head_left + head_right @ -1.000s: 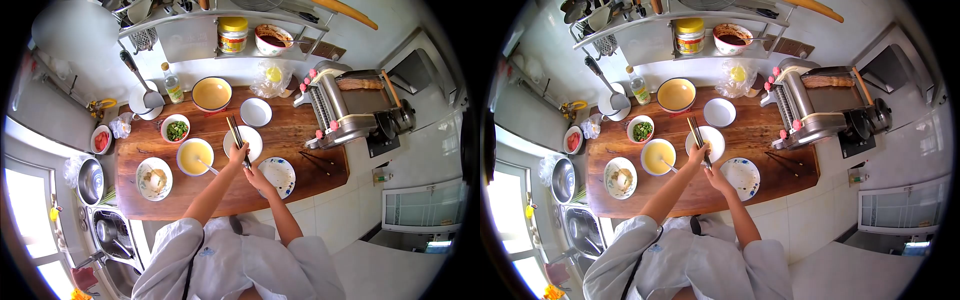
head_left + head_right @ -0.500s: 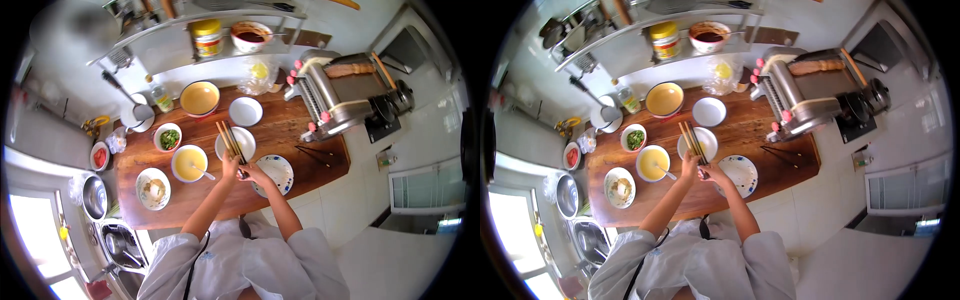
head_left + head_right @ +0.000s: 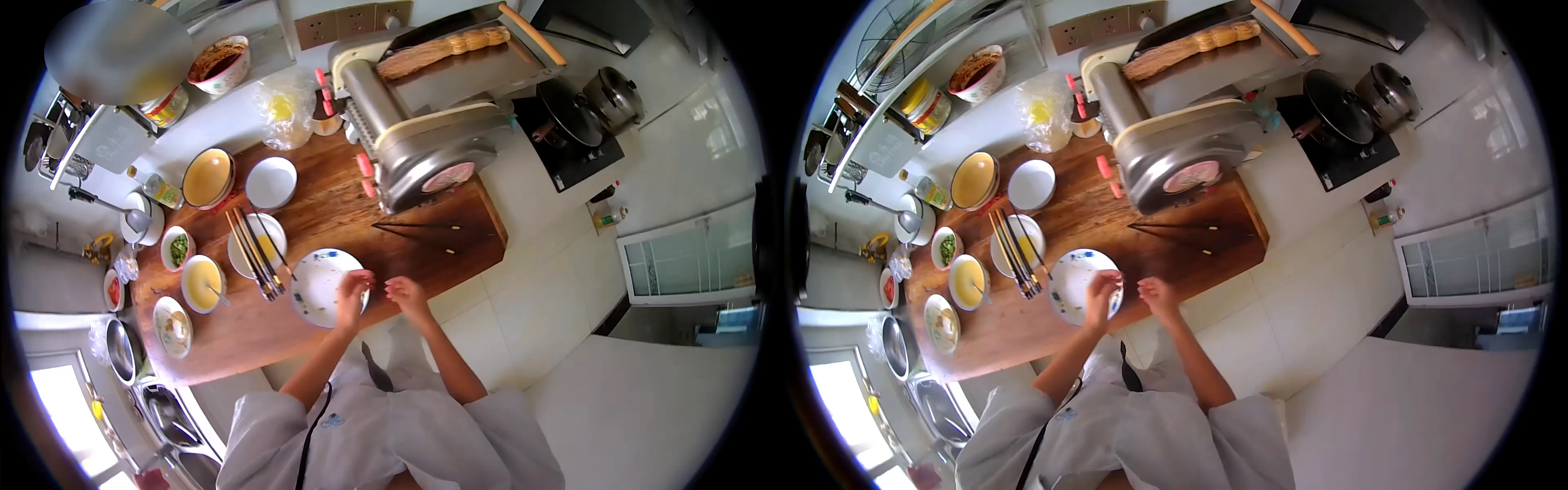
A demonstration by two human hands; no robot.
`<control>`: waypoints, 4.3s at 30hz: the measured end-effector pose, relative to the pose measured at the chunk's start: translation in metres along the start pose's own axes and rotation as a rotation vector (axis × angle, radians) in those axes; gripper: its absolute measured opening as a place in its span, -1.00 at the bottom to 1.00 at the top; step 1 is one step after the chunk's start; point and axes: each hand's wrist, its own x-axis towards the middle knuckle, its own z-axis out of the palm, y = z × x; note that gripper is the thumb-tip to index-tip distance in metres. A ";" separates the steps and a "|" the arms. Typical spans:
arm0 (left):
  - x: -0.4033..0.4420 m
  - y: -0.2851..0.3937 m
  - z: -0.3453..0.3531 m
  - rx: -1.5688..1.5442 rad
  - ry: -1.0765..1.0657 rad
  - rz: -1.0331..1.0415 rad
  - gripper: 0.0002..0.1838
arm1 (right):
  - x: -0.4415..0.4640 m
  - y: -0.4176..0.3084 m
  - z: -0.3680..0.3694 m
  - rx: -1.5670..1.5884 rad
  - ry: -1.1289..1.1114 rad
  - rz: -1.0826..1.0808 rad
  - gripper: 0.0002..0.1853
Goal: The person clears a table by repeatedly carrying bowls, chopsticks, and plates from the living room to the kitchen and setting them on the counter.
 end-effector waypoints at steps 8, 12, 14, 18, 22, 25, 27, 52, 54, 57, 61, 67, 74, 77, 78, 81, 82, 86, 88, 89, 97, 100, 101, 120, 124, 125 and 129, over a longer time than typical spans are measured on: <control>0.052 -0.087 0.124 -0.589 0.130 -0.468 -0.62 | 0.076 -0.052 -0.141 -1.018 0.238 -0.342 -0.42; 0.086 -0.121 0.145 -0.521 0.337 -0.535 -0.63 | 0.097 -0.058 -0.153 -1.253 0.038 -0.316 -0.51; 0.096 -0.123 0.150 -0.325 0.299 -0.527 -0.62 | 0.112 -0.041 -0.158 -1.458 -0.102 -0.352 -0.61; 0.106 -0.120 0.149 0.138 0.202 -0.467 -0.65 | 0.102 -0.036 -0.146 -1.448 -0.223 -0.351 -0.78; 0.102 -0.135 0.144 0.343 0.335 -0.448 -0.66 | 0.093 -0.028 -0.129 -1.296 -0.186 -0.276 -0.81; 0.084 -0.126 0.123 0.104 0.286 -0.466 -0.78 | 0.078 -0.033 -0.121 -1.147 -0.330 -0.350 -0.78; 0.068 -0.111 0.107 0.258 0.248 -0.387 -0.79 | 0.066 -0.035 -0.108 -1.109 -0.375 -0.265 -0.77; 0.049 0.078 -0.183 0.749 0.477 0.041 -0.77 | 0.104 -0.087 0.238 -0.877 -0.454 -0.155 -0.74; 0.047 0.080 -0.181 0.703 0.502 0.087 -0.77 | 0.106 -0.085 0.239 -0.904 -0.416 -0.148 -0.73; 0.040 0.086 -0.178 0.692 0.504 0.119 -0.77 | 0.103 -0.082 0.239 -0.934 -0.361 -0.198 -0.70; 0.035 0.081 -0.179 0.707 0.496 0.117 -0.67 | 0.094 -0.084 0.236 -0.928 -0.260 -0.376 -0.71; 0.013 0.098 -0.145 0.610 0.434 0.247 -0.84 | 0.057 -0.101 0.187 -0.336 -0.256 -0.423 -0.91; 0.016 0.028 0.004 0.668 -0.163 0.069 -0.86 | -0.016 -0.064 0.000 -0.067 -0.123 -0.050 -0.88; 0.012 -0.041 0.097 0.782 -0.381 0.032 -0.90 | -0.050 -0.055 -0.101 -0.059 0.040 0.119 -0.81; 0.013 -0.073 0.128 0.761 -0.440 0.008 -0.90 | -0.062 -0.046 -0.137 -0.022 0.099 0.130 -0.80; 0.002 -0.118 0.258 0.732 -0.694 -0.066 -0.91 | -0.107 -0.026 -0.255 0.058 0.241 0.135 -0.80; -0.004 -0.136 0.304 0.769 -0.768 -0.088 -0.90 | -0.125 -0.025 -0.295 0.033 0.327 0.139 -0.83; -0.035 -0.191 0.468 0.649 -1.094 -0.158 -0.82 | -0.192 -0.006 -0.445 0.212 0.573 0.104 -0.85; -0.053 -0.185 0.553 0.726 -1.211 -0.186 -0.81 | -0.218 -0.013 -0.508 0.307 0.690 0.079 -0.84; -0.054 -0.186 0.593 0.776 -1.267 -0.186 -0.79 | -0.228 -0.022 -0.538 0.360 0.720 0.090 -0.86; 0.001 -0.239 0.861 0.881 -1.649 -0.130 -0.79 | -0.216 -0.025 -0.792 0.480 0.745 -0.023 -0.87; 0.030 -0.263 0.973 0.934 -1.725 -0.132 -0.81 | -0.214 -0.048 -0.903 0.333 0.783 0.033 -0.86; 0.034 -0.277 1.017 0.927 -1.776 -0.130 -0.81 | -0.217 -0.056 -0.939 0.318 0.818 0.032 -0.86; -0.196 -0.586 1.662 0.765 -2.269 -0.505 -0.84 | -0.479 0.019 -1.515 0.742 1.775 -0.106 -0.89; -0.259 -0.647 1.782 0.761 -2.364 -0.549 -0.83 | -0.552 0.039 -1.649 0.735 1.856 -0.236 -0.88; -0.281 -0.665 1.818 0.755 -2.375 -0.548 -0.83 | -0.575 0.047 -1.690 0.740 1.871 -0.273 -0.87; -0.362 -0.740 1.942 0.636 -2.405 -0.445 -0.86 | -0.654 0.072 -1.824 0.704 1.942 -0.316 -0.88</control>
